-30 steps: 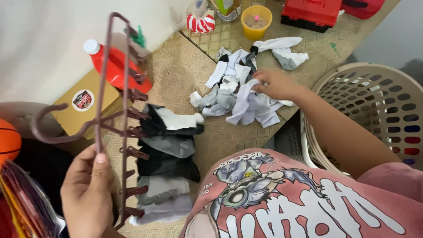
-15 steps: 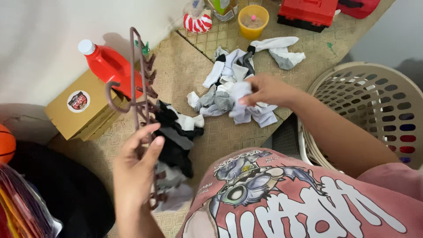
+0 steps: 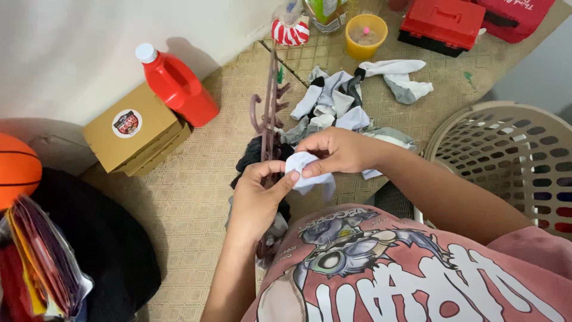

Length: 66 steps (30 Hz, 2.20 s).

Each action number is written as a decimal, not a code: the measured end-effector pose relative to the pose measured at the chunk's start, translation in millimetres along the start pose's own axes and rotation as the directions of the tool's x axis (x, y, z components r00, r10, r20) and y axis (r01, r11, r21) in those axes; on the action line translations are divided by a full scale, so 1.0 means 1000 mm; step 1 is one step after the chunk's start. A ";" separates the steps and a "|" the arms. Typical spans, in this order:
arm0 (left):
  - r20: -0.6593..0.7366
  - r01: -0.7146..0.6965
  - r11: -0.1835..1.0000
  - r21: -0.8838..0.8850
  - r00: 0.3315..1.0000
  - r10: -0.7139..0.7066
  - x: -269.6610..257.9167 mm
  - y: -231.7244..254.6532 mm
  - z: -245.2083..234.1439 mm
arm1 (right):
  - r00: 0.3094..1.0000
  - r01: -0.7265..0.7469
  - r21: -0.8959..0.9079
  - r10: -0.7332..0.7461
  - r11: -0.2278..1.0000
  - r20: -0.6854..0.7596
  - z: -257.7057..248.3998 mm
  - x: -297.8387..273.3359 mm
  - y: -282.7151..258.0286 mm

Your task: The person picks socks from a pile on a table and hangs them one by one on a multi-clip hanger using small clips. The person continues this process until the hanger is full, then sets it aside.

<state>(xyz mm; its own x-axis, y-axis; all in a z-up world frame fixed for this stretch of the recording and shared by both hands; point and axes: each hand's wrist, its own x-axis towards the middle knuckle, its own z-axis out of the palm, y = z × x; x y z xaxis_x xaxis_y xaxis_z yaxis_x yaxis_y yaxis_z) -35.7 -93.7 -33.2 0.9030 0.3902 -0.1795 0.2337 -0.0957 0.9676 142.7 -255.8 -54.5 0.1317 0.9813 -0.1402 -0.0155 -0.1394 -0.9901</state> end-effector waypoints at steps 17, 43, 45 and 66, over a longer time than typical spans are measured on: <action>-0.065 -0.098 0.953 0.288 0.990 0.121 -0.001 -0.005 -0.007 | 0.964 0.213 -0.053 -0.219 0.976 -0.154 0.021 0.013 0.011; -0.494 0.039 0.993 -0.111 0.865 -0.089 -0.020 -0.022 -0.065 | 0.903 -0.406 -0.849 0.005 0.338 -0.430 -0.098 -0.040 0.207; -0.530 0.025 0.993 -0.111 0.844 -0.081 -0.023 -0.020 -0.071 | 0.877 -0.454 -0.812 0.025 0.367 -0.480 -0.112 -0.036 0.220; -0.489 0.053 0.989 -0.142 0.865 -0.116 -0.032 -0.011 -0.069 | 0.769 -0.448 -0.514 0.022 0.731 -0.639 -0.186 -0.051 0.098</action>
<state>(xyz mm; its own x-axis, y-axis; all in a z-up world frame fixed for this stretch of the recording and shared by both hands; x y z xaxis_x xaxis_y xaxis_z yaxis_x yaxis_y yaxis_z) -91.9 -41.9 -26.1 0.5776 0.7961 -0.1807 0.2274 0.0557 0.9722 318.5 -344.1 -143.6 0.7339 0.6671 -0.1280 0.4394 -0.6100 -0.6594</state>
